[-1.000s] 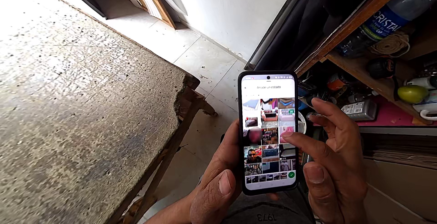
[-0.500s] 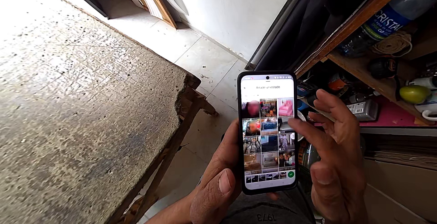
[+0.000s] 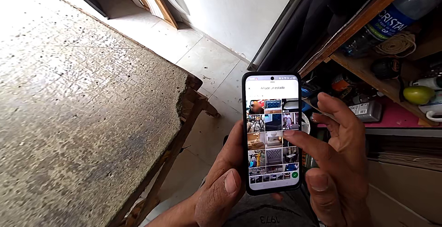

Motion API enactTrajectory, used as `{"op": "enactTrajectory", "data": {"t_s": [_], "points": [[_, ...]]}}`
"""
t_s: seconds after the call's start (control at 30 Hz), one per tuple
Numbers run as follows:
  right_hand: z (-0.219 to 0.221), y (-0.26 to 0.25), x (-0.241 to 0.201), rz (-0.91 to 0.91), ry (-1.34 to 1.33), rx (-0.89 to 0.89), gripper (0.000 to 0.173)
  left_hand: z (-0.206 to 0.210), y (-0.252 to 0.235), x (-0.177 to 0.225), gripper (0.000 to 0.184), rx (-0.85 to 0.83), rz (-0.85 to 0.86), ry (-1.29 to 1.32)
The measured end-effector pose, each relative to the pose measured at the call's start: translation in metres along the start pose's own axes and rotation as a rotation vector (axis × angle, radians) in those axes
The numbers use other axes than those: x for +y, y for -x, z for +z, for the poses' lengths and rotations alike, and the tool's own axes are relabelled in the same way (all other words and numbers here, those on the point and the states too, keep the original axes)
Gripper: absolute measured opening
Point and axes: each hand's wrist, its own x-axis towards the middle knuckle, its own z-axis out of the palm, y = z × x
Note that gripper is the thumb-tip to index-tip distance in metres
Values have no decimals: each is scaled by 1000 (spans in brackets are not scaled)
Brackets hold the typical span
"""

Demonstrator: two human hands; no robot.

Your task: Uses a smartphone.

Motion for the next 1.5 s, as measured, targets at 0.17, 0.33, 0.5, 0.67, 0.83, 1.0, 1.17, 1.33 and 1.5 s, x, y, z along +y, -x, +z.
{"op": "enactTrajectory", "data": {"t_s": [0.17,0.33,0.5,0.67,0.83,1.0,1.17,1.33,1.5], "points": [[7,-5,0,-21,82,-40,52,0,0,-1,74,1,4,-18],[-3,-1,0,29,-28,62,48,-2,1,1,73,6,-6,21],[-8,8,5,29,-61,28,50,-2,-1,3,73,6,-4,8],[-3,7,5,45,-38,20,53,-1,-3,2,73,-1,-6,8],[-3,3,6,57,-8,12,54,-1,-5,3,73,-17,-22,26],[-3,1,7,53,-1,6,55,0,-4,3,75,-7,-24,22],[-2,0,6,53,-19,26,54,0,-3,4,75,2,-10,22],[-5,2,6,27,-62,23,51,0,-3,4,74,8,2,16],[-3,2,7,44,-17,15,54,0,-2,4,73,0,-14,26]]}}
